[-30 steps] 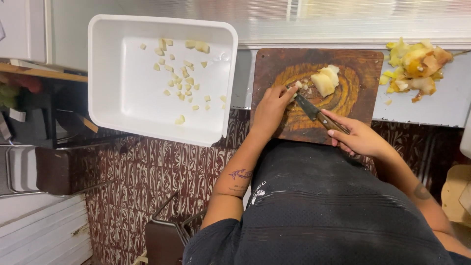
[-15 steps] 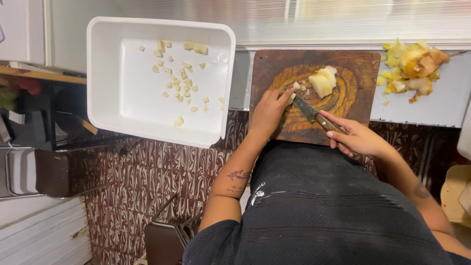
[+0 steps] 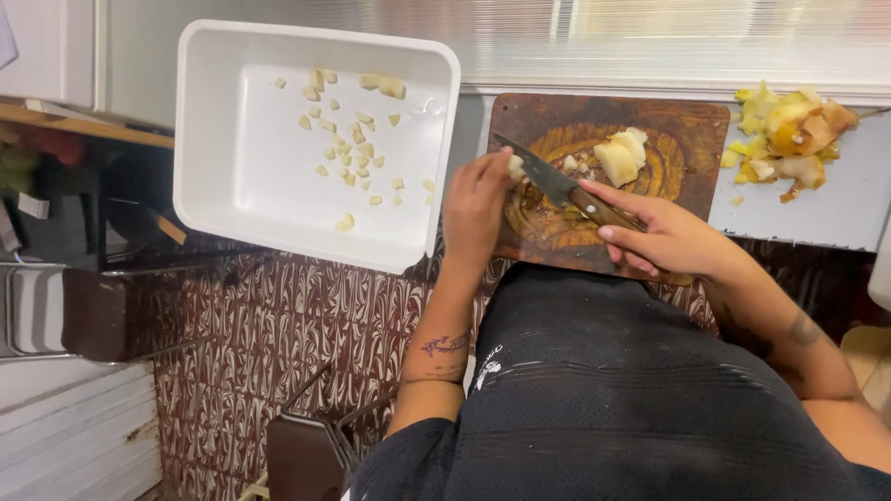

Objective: Peeling and dicing pears on a wooden cutting board using a knife.

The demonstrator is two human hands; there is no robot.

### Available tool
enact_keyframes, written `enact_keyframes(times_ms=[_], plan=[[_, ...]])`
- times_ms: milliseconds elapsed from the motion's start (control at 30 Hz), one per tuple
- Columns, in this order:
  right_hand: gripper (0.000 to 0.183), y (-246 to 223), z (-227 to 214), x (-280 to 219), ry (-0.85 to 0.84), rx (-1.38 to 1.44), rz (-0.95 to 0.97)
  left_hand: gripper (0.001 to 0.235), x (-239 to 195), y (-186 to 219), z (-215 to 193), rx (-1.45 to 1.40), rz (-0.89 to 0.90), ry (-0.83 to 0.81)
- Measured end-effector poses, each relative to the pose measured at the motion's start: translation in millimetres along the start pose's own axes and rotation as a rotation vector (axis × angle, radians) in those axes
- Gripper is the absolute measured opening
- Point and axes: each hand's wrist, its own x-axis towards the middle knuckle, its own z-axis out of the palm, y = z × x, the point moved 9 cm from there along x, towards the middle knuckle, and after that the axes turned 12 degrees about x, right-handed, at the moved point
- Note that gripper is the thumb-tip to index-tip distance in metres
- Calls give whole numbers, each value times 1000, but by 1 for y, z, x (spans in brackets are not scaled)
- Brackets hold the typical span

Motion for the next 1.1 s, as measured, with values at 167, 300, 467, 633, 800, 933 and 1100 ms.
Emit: enact_keyframes(times_ms=[167,300,467,633,800,933,1100], plan=[[60,-45,61,51,-178,-51,-145,27,17,-60,-89,154,-365,-90],[58,-60,84,70,-119,-162,-243,42,-14,-108,-117,322,-501,-46],[62,-77,63,35,21,-217,-345,38,-27,-106,-146,397,-556,63],[68,-94,3,-35,265,-334,-530,41,-6,-27,-113,122,-221,120],[65,-81,-33,-105,495,-177,-618,25,11,48,30,-46,57,-222],[64,-45,-58,-133,651,-11,-591,51,-9,51,118,100,149,-460],[68,-13,-66,-140,622,-18,-569,30,-6,65,107,80,210,-418]])
